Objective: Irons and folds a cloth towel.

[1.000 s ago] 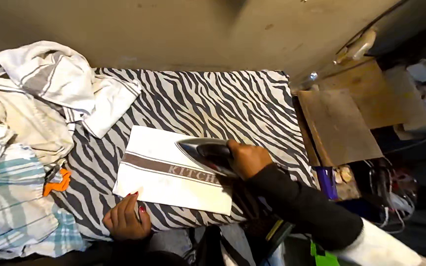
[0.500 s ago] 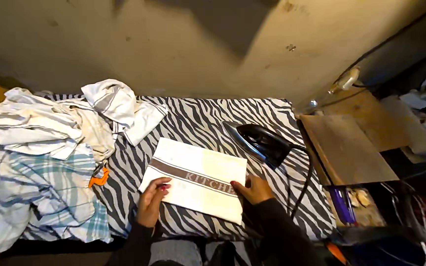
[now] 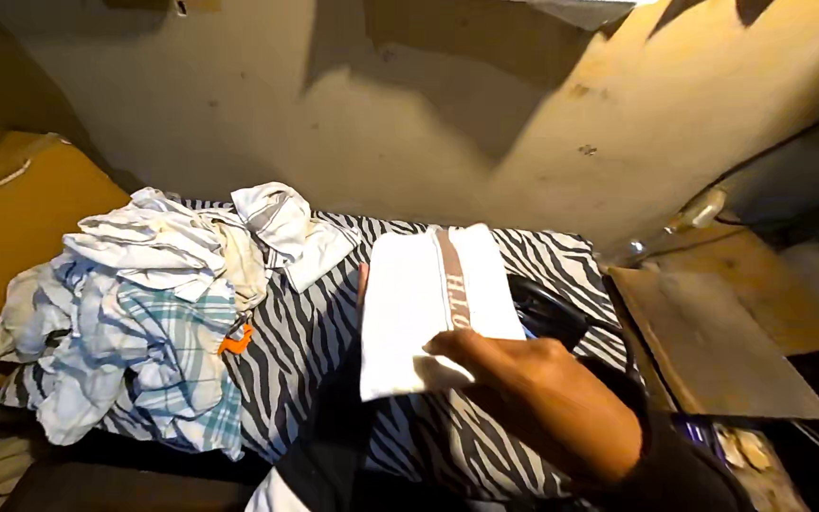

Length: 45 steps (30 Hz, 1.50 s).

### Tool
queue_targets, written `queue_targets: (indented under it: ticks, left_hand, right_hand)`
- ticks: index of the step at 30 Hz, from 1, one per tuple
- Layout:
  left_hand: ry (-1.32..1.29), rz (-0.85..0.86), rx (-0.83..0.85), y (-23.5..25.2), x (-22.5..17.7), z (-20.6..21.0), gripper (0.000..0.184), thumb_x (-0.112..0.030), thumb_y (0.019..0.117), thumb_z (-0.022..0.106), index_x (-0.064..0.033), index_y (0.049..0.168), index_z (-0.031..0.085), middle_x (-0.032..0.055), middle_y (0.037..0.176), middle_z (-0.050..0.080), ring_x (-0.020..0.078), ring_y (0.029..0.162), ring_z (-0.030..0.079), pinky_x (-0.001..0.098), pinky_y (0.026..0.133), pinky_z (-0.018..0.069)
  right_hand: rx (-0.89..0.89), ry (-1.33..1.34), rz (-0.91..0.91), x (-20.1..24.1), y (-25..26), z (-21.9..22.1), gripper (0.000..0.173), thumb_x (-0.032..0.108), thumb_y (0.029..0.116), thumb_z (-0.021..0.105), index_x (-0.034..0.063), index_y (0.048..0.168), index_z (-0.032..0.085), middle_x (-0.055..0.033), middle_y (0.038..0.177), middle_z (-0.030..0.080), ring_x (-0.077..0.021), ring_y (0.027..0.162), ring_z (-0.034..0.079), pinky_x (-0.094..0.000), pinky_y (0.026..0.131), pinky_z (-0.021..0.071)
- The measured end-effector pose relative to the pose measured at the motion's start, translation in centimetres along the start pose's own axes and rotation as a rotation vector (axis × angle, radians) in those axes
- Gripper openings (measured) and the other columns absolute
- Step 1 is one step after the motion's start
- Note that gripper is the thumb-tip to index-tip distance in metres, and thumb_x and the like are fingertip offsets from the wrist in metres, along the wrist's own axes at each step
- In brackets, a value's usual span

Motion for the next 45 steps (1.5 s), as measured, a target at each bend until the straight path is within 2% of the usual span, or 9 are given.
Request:
queue_targets:
  ticks: [3, 6, 11, 16, 21, 26, 31, 37, 45]
  left_hand:
    - [-0.131, -0.137, -0.017, -3.2, 2.8, -1.4, 0.047, -0.027, 0.1139, 0.015, -0.0015, 0.145, 0.039, 0.0058, 0.124, 0.063, -0.0001, 0.105, 0.063, 0.021, 0.091, 0.0525]
    - [-0.114, -0.45, 0.124, -4.3, 7.9, -3.3, 0.059, -0.038, 0.1118, 0.012, -0.0066, 0.161, 0.023, 0.018, 0.152, 0.048, 0.0205, 0.131, 0.056, 0.04, 0.107, 0.0464]
    - [0.249, -0.381, 0.169, -1.3, 8.8, -3.6, 0.049, -0.004, 0.1059, 0.047, -0.0022, 0.153, 0.035, 0.0205, 0.125, 0.063, 0.0215, 0.105, 0.066, 0.0379, 0.093, 0.0543]
    - [1.093, 0.097, 0.174, 1.2, 5.1, -3.1, 0.057, 0.008, 0.0964, 0.052, -0.0025, 0.152, 0.044, 0.0244, 0.138, 0.059, 0.0383, 0.12, 0.062, 0.0531, 0.101, 0.0504]
    - [1.173, 0.532, 0.279, -4.3, 2.7, 0.1, 0.038, 0.001, 0.0941, 0.054, 0.0039, 0.131, 0.065, 0.0284, 0.144, 0.054, 0.045, 0.135, 0.052, 0.0545, 0.109, 0.0461]
    - [1.35, 0.518, 0.671, -5.4, 8.8, 2.9, 0.047, -0.02, 0.1044, 0.049, -0.0109, 0.15, 0.052, 0.0085, 0.162, 0.042, 0.031, 0.155, 0.029, 0.0669, 0.122, 0.0193]
    - [1.508, 0.348, 0.455, 2.0, 7.4, -3.9, 0.05, -0.025, 0.1072, 0.044, -0.0145, 0.156, 0.045, 0.0073, 0.166, 0.035, 0.0369, 0.156, 0.023, 0.0791, 0.115, 0.004]
    - [1.109, 0.236, 0.27, 6.0, 5.2, -3.4, 0.044, -0.023, 0.1034, 0.055, 0.0008, 0.14, 0.057, 0.0246, 0.129, 0.064, 0.0441, 0.122, 0.057, 0.0662, 0.102, 0.0395]
    - [1.105, 0.147, 0.212, 7.9, 5.5, -3.4, 0.022, -0.012, 0.0997, 0.063, 0.0009, 0.116, 0.07, 0.0175, 0.091, 0.069, 0.0358, 0.092, 0.063, 0.0635, 0.095, 0.0405]
  right_hand:
    - [0.084, -0.049, 0.052, 0.1, -4.0, 4.5, 0.017, 0.007, 0.092, 0.061, 0.0081, 0.105, 0.071, -0.0096, 0.094, 0.077, -0.0218, 0.079, 0.077, -0.0333, 0.061, 0.0616]
    - [0.301, 0.123, 0.272, -3.2, -9.1, 8.7, 0.03, 0.013, 0.0827, 0.081, 0.0048, 0.11, 0.074, -0.0147, 0.107, 0.076, -0.0314, 0.097, 0.076, -0.0484, 0.081, 0.0636]
    - [0.1, -0.242, 0.693, -18.5, -11.2, 4.0, 0.04, 0.011, 0.0981, 0.066, -0.0099, 0.132, 0.061, -0.0369, 0.14, 0.054, -0.056, 0.133, 0.051, -0.0673, 0.11, 0.0422]
    - [0.402, -0.323, 0.998, -27.2, -11.6, 4.4, 0.046, 0.021, 0.1056, 0.059, -0.0055, 0.143, 0.054, -0.0363, 0.135, 0.058, -0.0555, 0.124, 0.058, -0.0712, 0.099, 0.0455]
    - [0.333, -0.129, 1.256, -23.9, -14.7, 1.5, 0.058, 0.038, 0.1101, 0.048, -0.012, 0.139, 0.046, -0.0382, 0.116, 0.064, -0.0537, 0.111, 0.064, -0.0678, 0.097, 0.0469]
    - [0.381, -0.181, 1.28, -9.7, -15.9, 7.4, 0.058, 0.042, 0.1062, 0.054, -0.0108, 0.13, 0.056, -0.0294, 0.091, 0.072, -0.0489, 0.079, 0.073, -0.0644, 0.069, 0.0578]
    - [0.315, -0.271, 1.359, -8.6, -16.5, 9.3, 0.054, 0.041, 0.1045, 0.057, -0.0087, 0.125, 0.06, -0.0253, 0.087, 0.072, -0.044, 0.072, 0.073, -0.0585, 0.061, 0.059]
    - [0.52, -0.144, 1.535, -17.7, -10.2, 10.4, 0.057, 0.046, 0.1105, 0.043, -0.0021, 0.142, 0.048, -0.0263, 0.117, 0.07, -0.0434, 0.112, 0.069, -0.0573, 0.094, 0.0536]
    - [0.507, -0.182, 1.485, -20.5, -8.4, 10.6, 0.057, 0.045, 0.1102, 0.044, -0.0009, 0.143, 0.047, -0.0272, 0.117, 0.069, -0.0446, 0.114, 0.068, -0.0584, 0.094, 0.0533]
Point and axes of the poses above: each hand's wrist, its own y-axis towards the middle knuckle, its own z-axis out of the palm, x = y × z, the point moved 10 cm from there along y, towards the middle knuckle
